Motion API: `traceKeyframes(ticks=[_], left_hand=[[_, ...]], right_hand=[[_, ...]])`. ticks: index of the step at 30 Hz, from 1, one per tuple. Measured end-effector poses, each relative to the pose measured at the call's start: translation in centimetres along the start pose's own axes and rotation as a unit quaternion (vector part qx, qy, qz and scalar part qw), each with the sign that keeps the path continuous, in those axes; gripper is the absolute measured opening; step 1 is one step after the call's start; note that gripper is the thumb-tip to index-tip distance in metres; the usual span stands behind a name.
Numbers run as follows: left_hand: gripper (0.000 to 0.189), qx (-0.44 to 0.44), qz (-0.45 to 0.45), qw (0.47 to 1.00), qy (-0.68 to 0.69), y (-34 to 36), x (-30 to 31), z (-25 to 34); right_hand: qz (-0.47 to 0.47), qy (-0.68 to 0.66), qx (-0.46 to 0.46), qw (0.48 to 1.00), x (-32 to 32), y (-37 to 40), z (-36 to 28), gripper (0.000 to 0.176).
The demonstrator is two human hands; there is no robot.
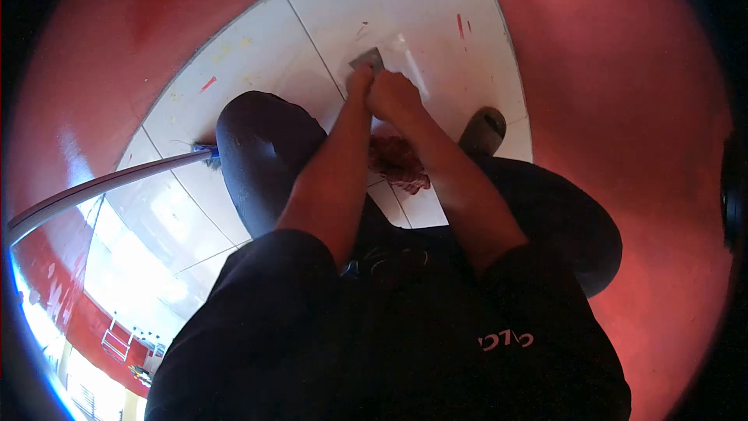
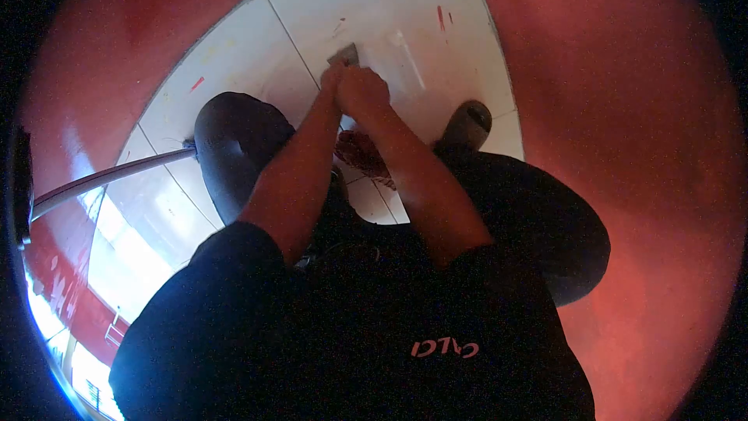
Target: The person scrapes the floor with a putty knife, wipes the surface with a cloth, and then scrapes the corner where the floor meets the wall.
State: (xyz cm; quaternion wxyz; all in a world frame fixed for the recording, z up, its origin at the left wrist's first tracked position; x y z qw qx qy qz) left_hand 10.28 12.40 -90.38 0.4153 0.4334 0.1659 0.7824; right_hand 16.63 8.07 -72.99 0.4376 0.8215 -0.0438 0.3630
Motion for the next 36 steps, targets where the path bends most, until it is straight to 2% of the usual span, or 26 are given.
traceKeyframes(ticks=[3,4,5,6,9,11,12,13,14,16,18,20,23,25,27,29,30,32,35,36], left_hand=[[0.033,0.016,-0.028,0.998,-0.060,-1.1,-0.7,-1.0],[0.032,0.124,-0.122,0.941,0.290,-2.6,-2.3,-3.9],[0.032,0.045,-0.069,0.991,0.109,-2.8,0.3,-1.2],[0.033,-0.010,0.009,0.996,-0.088,-2.7,3.0,1.5],[0.036,0.008,0.013,0.995,-0.104,-2.1,3.9,3.7],[0.039,0.032,0.011,0.992,-0.118,-1.2,1.7,3.7],[0.041,0.042,0.010,0.991,-0.128,-1.2,0.0,3.6],[0.043,0.134,0.053,0.989,-0.029,-0.3,-1.3,2.8],[0.044,0.225,0.092,0.968,0.068,1.1,-3.3,1.8],[0.044,0.214,0.147,0.962,0.090,1.5,-7.4,1.9],[0.044,0.161,0.089,0.983,0.005,2.6,-7.6,3.7],[0.042,0.061,-0.077,0.978,-0.185,4.4,-7.3,5.4],[0.036,0.159,0.035,0.983,-0.082,-1.4,-12.3,-2.1],[0.031,-0.005,0.011,0.991,-0.131,-0.5,-4.6,4.5],[0.027,-0.020,-0.113,0.981,-0.154,-5.0,-4.5,3.5],[0.029,-0.055,-0.047,0.984,-0.164,-4.3,-5.4,3.1],[0.029,-0.033,-0.013,0.989,-0.146,-2.1,-4.7,3.0],[0.026,0.030,0.068,0.990,-0.117,-0.4,-4.2,2.9],[0.025,-0.010,0.017,0.979,-0.201,-4.2,-3.6,4.7],[0.025,0.027,-0.037,0.995,-0.092,-5.0,-1.8,5.3]], right_hand=[[-0.010,-0.005,0.015,1.000,-0.3,-1.3,-1.2,0.031],[-0.009,-0.007,0.016,1.000,-0.1,-1.5,-0.9,0.031],[-0.016,-0.009,0.003,1.000,-0.3,-1.8,-0.4,0.031],[-0.005,-0.005,0.002,1.000,0.2,-2.9,-0.4,0.032],[0.044,-0.022,0.022,0.999,0.7,-3.3,1.1,0.033],[0.083,-0.049,0.061,0.993,1.0,-1.6,2.5,0.033],[0.060,-0.033,0.035,0.997,-0.1,-1.6,4.6,0.034],[0.035,-0.019,0.007,0.999,-1.0,-1.5,6.8,0.035],[0.051,-0.034,0.018,0.998,0.3,0.9,7.3,0.035],[0.090,-0.034,0.010,0.995,1.3,5.1,8.3,0.036],[0.129,0.000,-0.031,0.991,0.8,7.4,9.7,0.036],[0.138,0.022,-0.049,0.989,-0.1,8.5,8.9,0.035],[0.132,0.031,-0.035,0.990,-0.3,6.1,7.1,0.030],[0.119,0.042,-0.015,0.992,0.6,3.1,5.8,0.027],[0.107,0.070,0.007,0.992,3.8,0.8,3.4,0.025],[0.092,0.092,0.029,0.991,3.0,2.4,2.7,0.025],[0.089,0.108,0.042,0.989,3.2,3.0,2.2,0.025],[0.104,0.076,-0.003,0.992,2.9,3.0,3.0,0.026],[0.102,0.057,-0.016,0.993,3.0,0.4,3.3,0.028],[0.109,0.054,-0.011,0.993,3.6,-0.9,3.3,0.029]])
Point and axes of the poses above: each hand's wrist, its own y-axis away from the middle knuckle, its own x-axis out of the back of the hand, z = x × y, the point moved 7 cm from there along -y, towards the middle knuckle, and after that the axes turned 2 degrees about x, right-handed, at the moved point
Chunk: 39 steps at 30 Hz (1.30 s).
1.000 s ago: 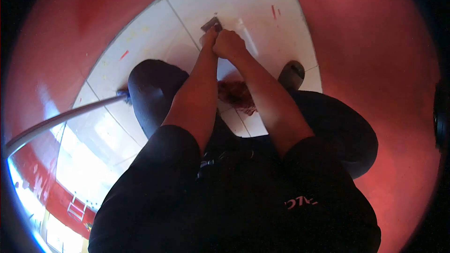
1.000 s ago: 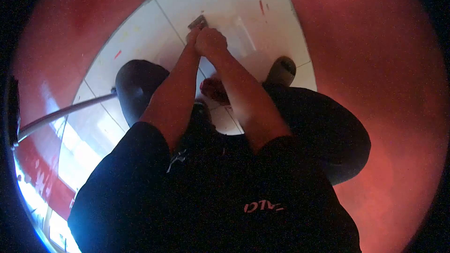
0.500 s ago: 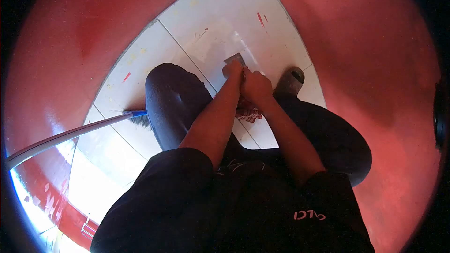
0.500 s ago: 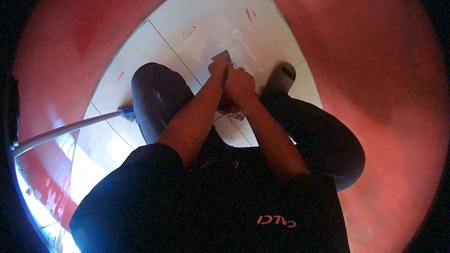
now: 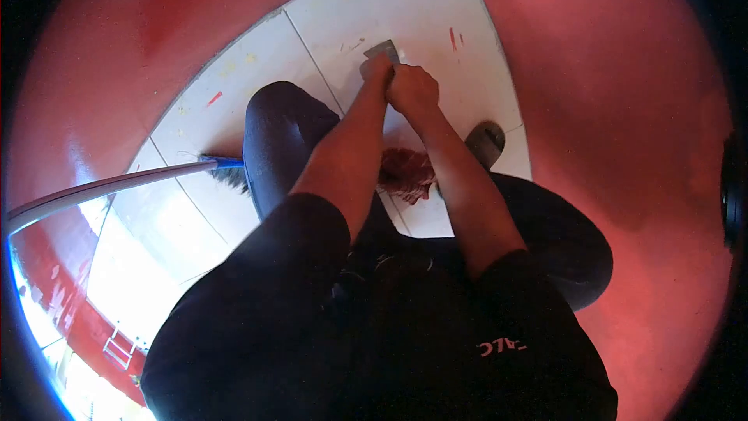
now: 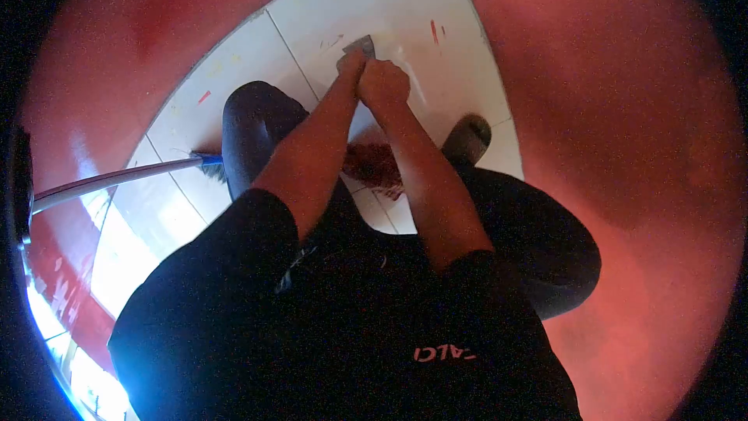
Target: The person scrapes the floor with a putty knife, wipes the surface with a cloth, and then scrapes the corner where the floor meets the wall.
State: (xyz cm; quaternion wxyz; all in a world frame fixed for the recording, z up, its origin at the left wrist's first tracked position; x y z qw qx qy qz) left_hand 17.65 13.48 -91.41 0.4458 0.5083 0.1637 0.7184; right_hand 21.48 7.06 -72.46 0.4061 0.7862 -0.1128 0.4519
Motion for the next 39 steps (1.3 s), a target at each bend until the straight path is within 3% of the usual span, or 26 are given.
traceKeyframes(ticks=[2,6,13,17,22,24,27,31,34,39], left_hand=[[0.025,-0.025,0.005,0.999,-0.026,-0.6,1.2,0.8],[0.027,-0.016,-0.014,1.000,-0.018,-0.4,-3.1,-1.6],[0.027,-0.012,-0.098,0.994,0.049,-4.8,3.0,-1.0],[0.027,-0.039,-0.105,0.994,-0.009,-0.2,0.5,-2.0],[0.027,-0.032,-0.121,0.992,0.007,-4.9,2.5,-0.9],[0.027,-0.034,-0.115,0.993,0.012,-6.2,4.3,0.3],[0.027,-0.057,-0.090,0.994,-0.017,-4.8,3.6,0.7],[0.027,-0.047,-0.062,0.997,-0.015,-6.2,4.5,1.0],[0.027,-0.021,-0.060,0.997,0.045,-11.7,7.8,2.4],[0.027,-0.047,-0.033,0.998,-0.006,-9.4,7.9,2.7]], right_hand=[[0.006,0.013,0.019,1.000,1.2,-1.0,-1.1,0.030],[-0.033,0.013,-0.001,0.999,0.3,1.9,-2.0,0.030],[-0.054,0.024,-0.016,0.998,2.5,-6.8,-5.6,0.031],[-0.094,-0.002,-0.066,0.993,1.6,-2.8,-4.9,0.030],[-0.059,-0.032,-0.070,0.995,3.1,-6.6,-5.1,0.032],[-0.065,-0.021,-0.045,0.997,5.5,-9.1,-5.7,0.033],[-0.015,-0.035,-0.054,0.998,3.8,-6.7,-4.5,0.019],[-0.042,-0.028,-0.055,0.997,3.9,-8.0,-4.5,0.028],[-0.060,-0.017,-0.042,0.997,6.2,-12.8,-5.8,0.029],[-0.022,-0.013,-0.015,1.000,6.2,-11.6,-5.6,0.025]])
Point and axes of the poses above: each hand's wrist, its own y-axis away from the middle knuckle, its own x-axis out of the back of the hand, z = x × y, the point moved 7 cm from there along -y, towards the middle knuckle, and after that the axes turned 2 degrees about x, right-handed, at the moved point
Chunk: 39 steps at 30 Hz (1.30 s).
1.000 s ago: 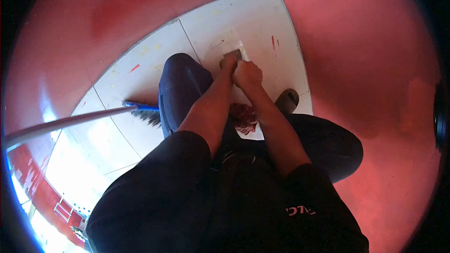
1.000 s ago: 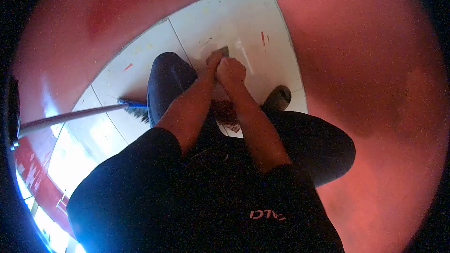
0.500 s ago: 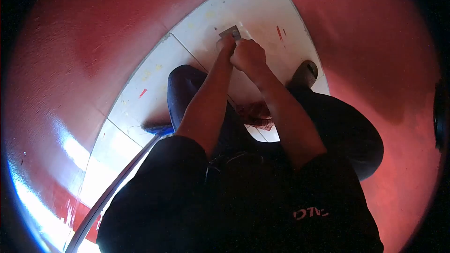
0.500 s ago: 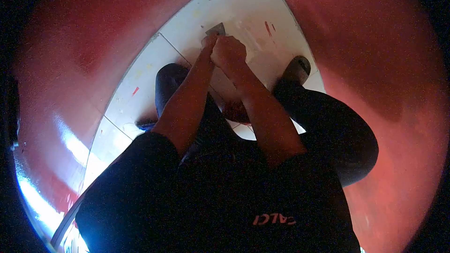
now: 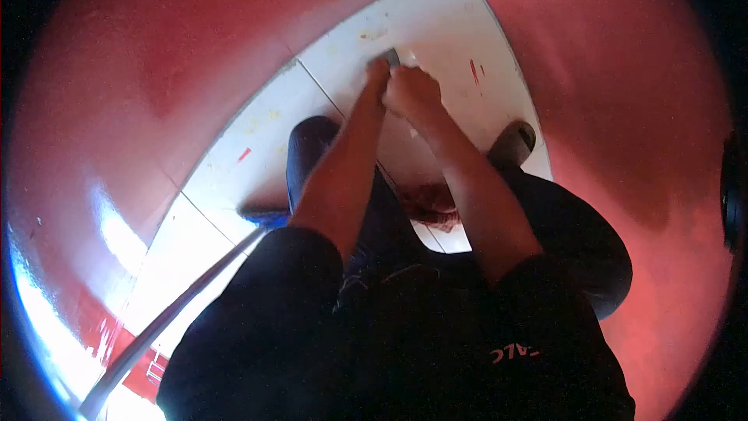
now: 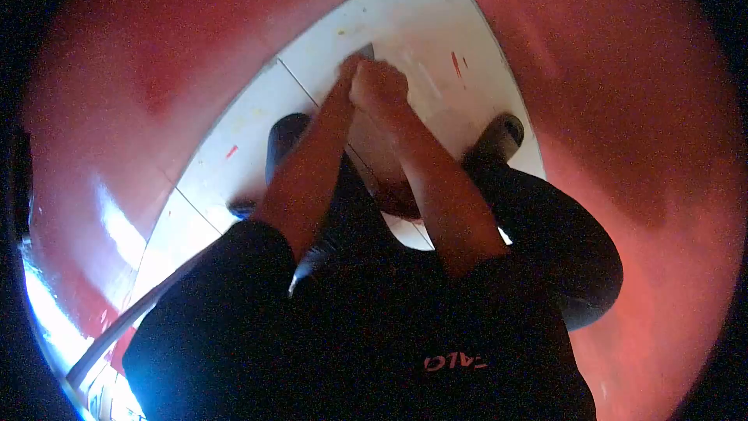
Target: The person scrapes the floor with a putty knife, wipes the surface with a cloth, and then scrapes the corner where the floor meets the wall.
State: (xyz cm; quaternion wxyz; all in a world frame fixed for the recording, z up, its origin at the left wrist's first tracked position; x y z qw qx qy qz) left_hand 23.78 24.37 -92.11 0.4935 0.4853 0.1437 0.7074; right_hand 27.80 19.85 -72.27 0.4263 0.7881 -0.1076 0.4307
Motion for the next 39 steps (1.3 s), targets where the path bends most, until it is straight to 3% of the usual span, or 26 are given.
traceKeyframes(ticks=[4,5,8,11,14,16,18,21,23,24,25,26,30,36,38,39], left_hand=[[0.027,0.020,-0.004,1.000,0.002,-1.2,0.4,-0.6],[0.027,0.033,-0.013,0.999,0.030,-2.6,0.7,-1.1],[0.027,0.040,-0.015,0.998,0.049,-3.2,1.9,-1.0],[0.027,0.017,0.004,1.000,-0.013,-1.2,1.2,-1.4],[0.027,0.037,-0.001,0.999,0.009,-3.0,1.2,-1.3],[0.027,0.052,-0.014,0.997,0.054,-4.2,1.8,-1.2],[0.027,0.044,-0.018,0.998,0.048,-3.7,1.9,-1.0],[0.027,0.020,-0.001,1.000,-0.009,-1.8,1.4,-1.6],[0.027,0.031,-0.001,0.999,0.009,-3.3,1.7,-1.6],[0.027,0.042,-0.011,0.999,0.028,-3.4,1.4,-1.9],[0.027,0.054,-0.027,0.996,0.060,-4.3,2.0,-1.9],[0.027,0.060,-0.033,0.995,0.069,-4.2,2.1,-1.9],[0.034,-0.066,-0.015,0.993,-0.096,-2.1,2.3,-0.6],[0.033,0.037,-0.007,0.997,0.072,-5.6,4.7,-1.1],[0.033,-0.005,0.024,0.999,0.022,-3.6,3.9,-1.2],[0.034,-0.040,0.047,0.998,0.010,-2.8,3.7,-1.1]], right_hand=[[0.048,-0.062,-0.001,0.997,-1.2,-1.7,0.4,0.023],[-0.009,-0.025,-0.006,1.000,-1.4,-3.0,0.0,0.024],[0.002,-0.007,0.030,1.000,0.3,-3.0,-0.8,0.025],[-0.015,-0.030,0.000,0.999,-0.2,-0.8,-0.6,0.025],[0.028,-0.032,-0.001,0.999,-0.1,-3.1,-1.0,0.027],[-0.047,-0.018,-0.013,0.999,2.1,-3.7,-1.8,0.027],[0.007,-0.016,0.029,0.999,1.4,-3.1,-1.5,0.024],[-0.002,-0.021,-0.009,1.000,-0.4,-1.4,-0.6,0.022],[0.030,-0.017,0.013,0.999,0.1,-3.4,-1.2,0.022],[0.028,-0.018,0.013,0.999,-0.3,-3.1,-1.3,0.022],[-0.040,-0.023,-0.007,0.999,0.8,-3.6,-1.6,0.023],[-0.028,-0.022,0.003,0.999,0.8,-3.3,-1.7,0.024],[0.036,-0.024,0.019,0.999,-0.2,-2.5,-1.4,0.024],[0.008,-0.034,0.018,0.999,0.4,-5.2,-1.8,0.026],[0.042,-0.030,0.037,0.998,-0.2,-3.9,-1.8,0.026],[0.016,-0.022,0.036,0.999,0.1,-2.5,-2.2,0.026]])
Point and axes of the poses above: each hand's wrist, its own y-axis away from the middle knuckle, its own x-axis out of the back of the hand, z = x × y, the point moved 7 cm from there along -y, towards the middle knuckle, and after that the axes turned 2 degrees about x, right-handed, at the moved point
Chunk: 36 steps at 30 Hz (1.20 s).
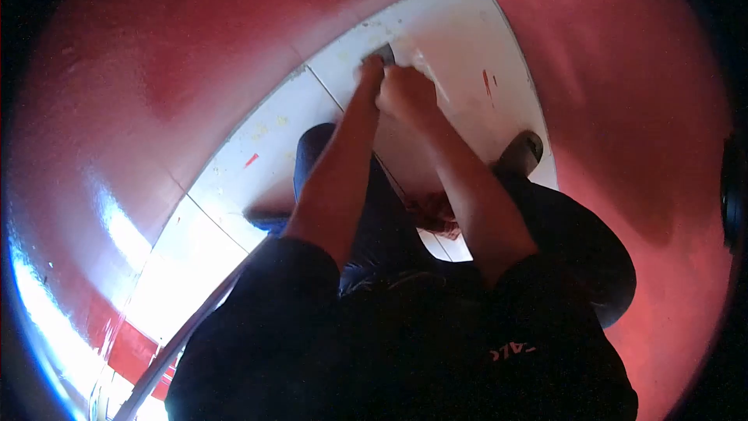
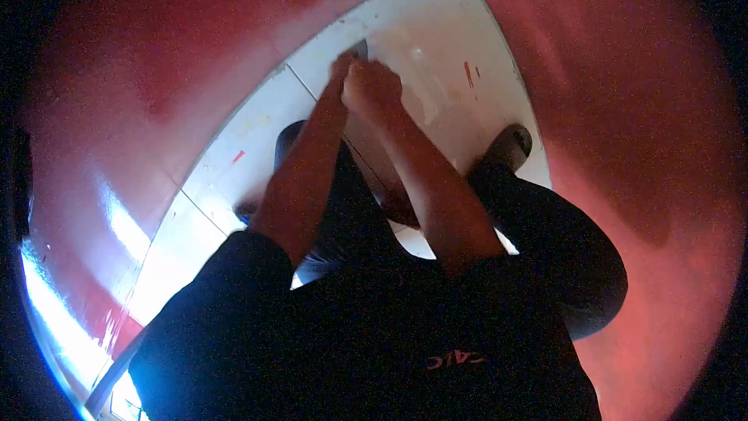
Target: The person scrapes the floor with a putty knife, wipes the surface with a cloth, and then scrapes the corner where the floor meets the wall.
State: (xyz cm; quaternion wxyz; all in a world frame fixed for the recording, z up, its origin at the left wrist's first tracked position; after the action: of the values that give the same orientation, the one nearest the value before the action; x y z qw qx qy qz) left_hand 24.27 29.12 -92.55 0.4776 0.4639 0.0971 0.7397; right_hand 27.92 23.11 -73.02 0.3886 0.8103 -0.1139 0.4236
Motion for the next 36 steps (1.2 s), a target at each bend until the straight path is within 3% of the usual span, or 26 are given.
traceKeyframes(ticks=[1,4,5,8,12,14,18,21,22,26,31,33,36], left_hand=[[0.039,0.071,-0.020,0.997,-0.019,0.4,-0.4,-0.8],[0.044,0.085,-0.032,0.996,0.006,-0.9,-0.5,-0.8],[0.045,0.094,-0.039,0.994,0.043,-2.2,0.4,-0.4],[0.049,0.114,-0.051,0.988,0.096,-2.9,2.2,0.3],[0.038,0.091,0.001,0.996,-0.005,-5.8,-8.5,-5.6],[0.038,0.075,-0.022,0.997,0.010,-1.0,-3.8,-1.1],[0.037,0.097,-0.033,0.990,0.100,-2.6,-2.2,0.1],[0.037,0.068,-0.013,0.997,0.031,-1.5,-2.5,0.5],[0.037,0.071,-0.011,0.997,0.025,-1.2,-2.3,0.5],[0.036,0.106,-0.025,0.987,0.116,-2.6,-1.3,-0.3],[0.036,0.073,-0.020,0.997,0.035,-1.0,-1.3,-0.2],[0.035,0.098,-0.022,0.989,0.105,-1.9,-0.8,-0.1],[0.035,0.122,-0.006,0.960,0.253,-1.5,-0.2,0.1]], right_hand=[[0.002,-0.007,-0.008,1.000,-0.2,-0.4,0.0,0.026],[-0.002,-0.043,-0.042,0.998,-1.4,-1.6,1.1,0.026],[-0.049,-0.014,-0.042,0.998,-0.4,-2.6,0.6,0.026],[-0.008,-0.009,-0.026,1.000,0.4,-2.8,0.5,0.027],[-0.018,-0.009,-0.028,0.999,-0.4,0.8,1.7,0.028],[-0.014,-0.014,-0.055,0.998,0.2,0.8,1.9,0.029],[-0.068,0.051,-0.047,0.995,2.4,-1.6,0.3,0.028],[0.053,0.078,0.006,0.996,1.3,-0.8,0.6,0.028],[-0.006,0.074,-0.026,0.997,0.8,-0.8,0.6,0.028],[-0.094,0.025,-0.065,0.993,2.3,-2.0,0.7,0.027],[0.001,0.026,-0.027,0.999,0.5,-1.2,0.0,0.025],[0.028,0.024,-0.038,0.999,-0.9,-2.1,1.1,0.024],[-0.015,0.045,-0.017,0.999,1.0,-2.8,0.3,0.023]])
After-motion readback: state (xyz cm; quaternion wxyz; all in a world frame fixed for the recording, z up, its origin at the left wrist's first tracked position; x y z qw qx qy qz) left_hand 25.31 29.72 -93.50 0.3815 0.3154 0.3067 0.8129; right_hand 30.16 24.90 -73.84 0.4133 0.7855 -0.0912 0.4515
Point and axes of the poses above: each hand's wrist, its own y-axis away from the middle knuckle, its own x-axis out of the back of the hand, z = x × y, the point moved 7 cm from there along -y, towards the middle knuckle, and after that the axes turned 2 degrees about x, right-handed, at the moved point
